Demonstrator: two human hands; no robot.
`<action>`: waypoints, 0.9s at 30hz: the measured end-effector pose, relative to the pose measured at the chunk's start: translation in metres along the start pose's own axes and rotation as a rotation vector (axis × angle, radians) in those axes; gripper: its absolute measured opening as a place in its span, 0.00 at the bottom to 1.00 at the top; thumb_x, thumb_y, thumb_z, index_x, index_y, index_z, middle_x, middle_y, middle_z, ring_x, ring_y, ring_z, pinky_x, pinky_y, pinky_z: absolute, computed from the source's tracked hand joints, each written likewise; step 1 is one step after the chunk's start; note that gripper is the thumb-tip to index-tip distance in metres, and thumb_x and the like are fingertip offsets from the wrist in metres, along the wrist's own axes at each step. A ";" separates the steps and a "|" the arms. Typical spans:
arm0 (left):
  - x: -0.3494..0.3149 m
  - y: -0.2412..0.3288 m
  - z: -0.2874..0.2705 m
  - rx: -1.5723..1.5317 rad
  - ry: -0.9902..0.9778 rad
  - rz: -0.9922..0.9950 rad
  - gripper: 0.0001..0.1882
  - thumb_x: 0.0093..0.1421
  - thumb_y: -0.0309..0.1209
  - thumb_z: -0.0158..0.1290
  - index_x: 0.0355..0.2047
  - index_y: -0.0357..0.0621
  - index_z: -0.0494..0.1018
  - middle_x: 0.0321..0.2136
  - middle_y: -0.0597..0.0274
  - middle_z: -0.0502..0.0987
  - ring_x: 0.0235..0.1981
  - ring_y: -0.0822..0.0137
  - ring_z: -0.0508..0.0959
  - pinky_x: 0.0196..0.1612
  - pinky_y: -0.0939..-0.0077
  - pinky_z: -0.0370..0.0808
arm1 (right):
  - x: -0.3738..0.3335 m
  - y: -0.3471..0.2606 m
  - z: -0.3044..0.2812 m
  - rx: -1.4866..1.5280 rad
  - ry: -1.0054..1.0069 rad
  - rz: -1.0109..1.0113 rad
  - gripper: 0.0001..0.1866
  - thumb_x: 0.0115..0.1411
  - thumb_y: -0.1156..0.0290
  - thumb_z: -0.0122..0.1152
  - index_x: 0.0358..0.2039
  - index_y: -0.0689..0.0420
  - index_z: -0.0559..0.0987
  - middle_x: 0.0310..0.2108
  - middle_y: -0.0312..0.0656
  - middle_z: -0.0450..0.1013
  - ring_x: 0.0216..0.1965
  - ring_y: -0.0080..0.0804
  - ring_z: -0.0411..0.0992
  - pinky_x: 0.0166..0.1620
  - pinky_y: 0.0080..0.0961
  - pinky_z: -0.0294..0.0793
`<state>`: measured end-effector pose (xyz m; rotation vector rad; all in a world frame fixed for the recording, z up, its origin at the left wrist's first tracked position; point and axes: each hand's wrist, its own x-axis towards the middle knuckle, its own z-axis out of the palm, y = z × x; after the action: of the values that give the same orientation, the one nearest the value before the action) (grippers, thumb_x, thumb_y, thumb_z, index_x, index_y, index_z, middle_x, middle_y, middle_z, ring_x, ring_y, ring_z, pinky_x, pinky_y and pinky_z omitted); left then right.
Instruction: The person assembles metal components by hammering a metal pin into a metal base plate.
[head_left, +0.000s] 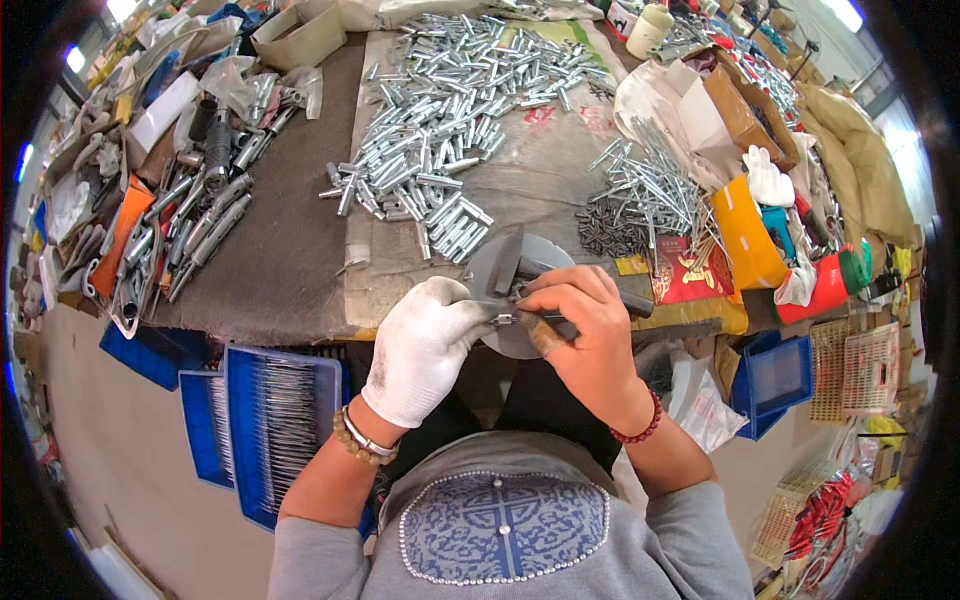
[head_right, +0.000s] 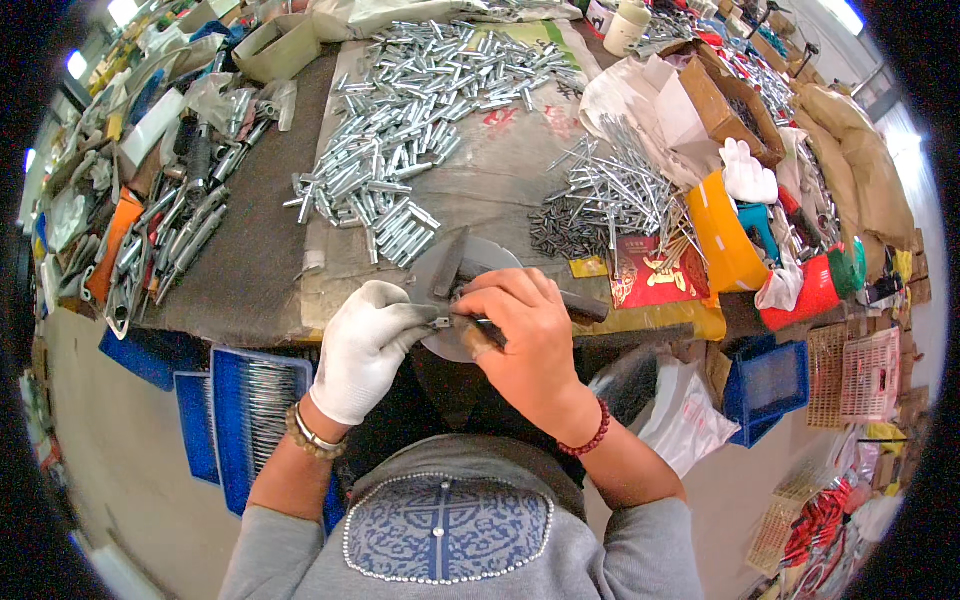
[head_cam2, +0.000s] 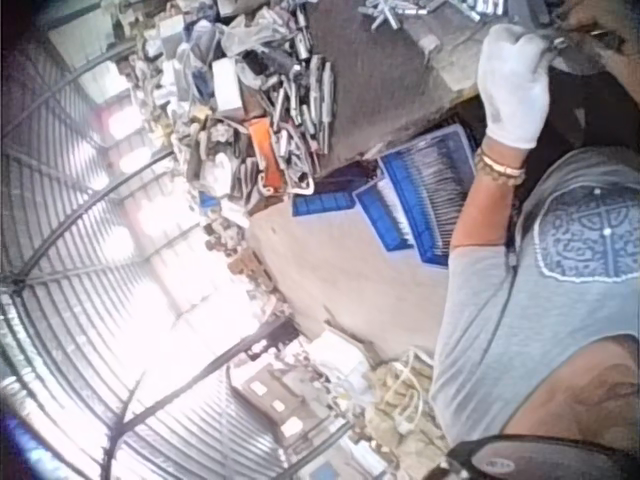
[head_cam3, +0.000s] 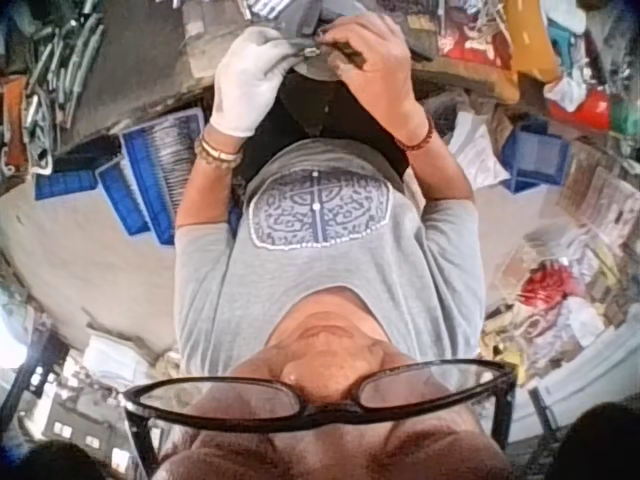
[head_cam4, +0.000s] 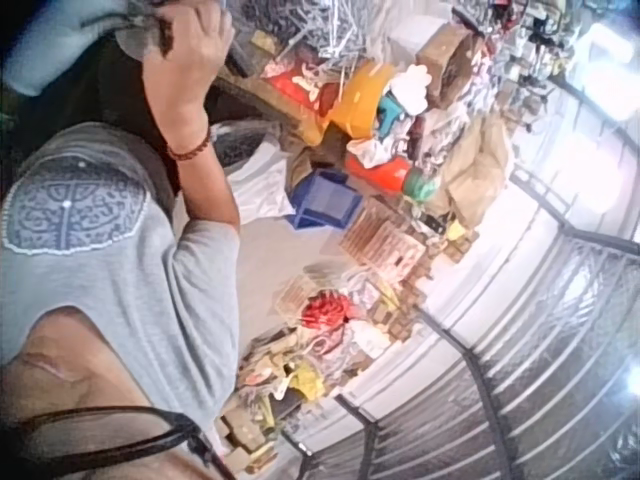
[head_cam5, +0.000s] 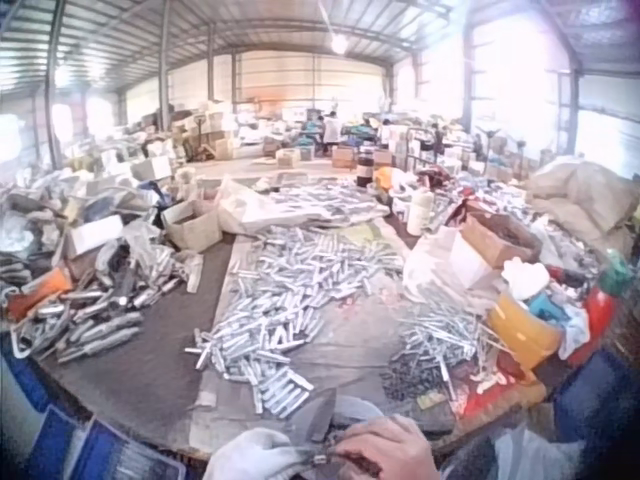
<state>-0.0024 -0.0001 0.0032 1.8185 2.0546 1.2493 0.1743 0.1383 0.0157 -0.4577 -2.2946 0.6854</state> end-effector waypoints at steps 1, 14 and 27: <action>0.001 0.001 0.000 0.001 -0.005 -0.002 0.12 0.57 0.26 0.69 0.42 0.47 0.86 0.36 0.57 0.80 0.41 0.52 0.81 0.45 0.61 0.79 | 0.001 0.001 0.000 0.011 -0.007 -0.004 0.12 0.48 0.79 0.73 0.35 0.54 0.84 0.42 0.38 0.80 0.47 0.43 0.77 0.53 0.41 0.73; -0.002 -0.001 0.002 -0.047 0.015 -0.021 0.11 0.54 0.26 0.70 0.39 0.45 0.86 0.36 0.56 0.80 0.41 0.52 0.81 0.46 0.61 0.78 | 0.002 -0.008 0.000 -0.109 -0.120 -0.080 0.15 0.47 0.78 0.73 0.37 0.54 0.83 0.42 0.38 0.78 0.48 0.42 0.76 0.53 0.42 0.72; -0.001 0.005 0.002 -0.028 0.018 -0.041 0.10 0.53 0.25 0.71 0.37 0.45 0.86 0.35 0.57 0.79 0.40 0.54 0.81 0.44 0.63 0.78 | 0.013 0.007 -0.040 -0.414 -0.163 -0.068 0.26 0.53 0.74 0.73 0.55 0.55 0.83 0.46 0.42 0.79 0.51 0.43 0.76 0.55 0.43 0.74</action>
<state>0.0025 -0.0001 0.0047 1.7506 2.0615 1.2814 0.1948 0.1640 0.0433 -0.5246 -2.6013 0.2154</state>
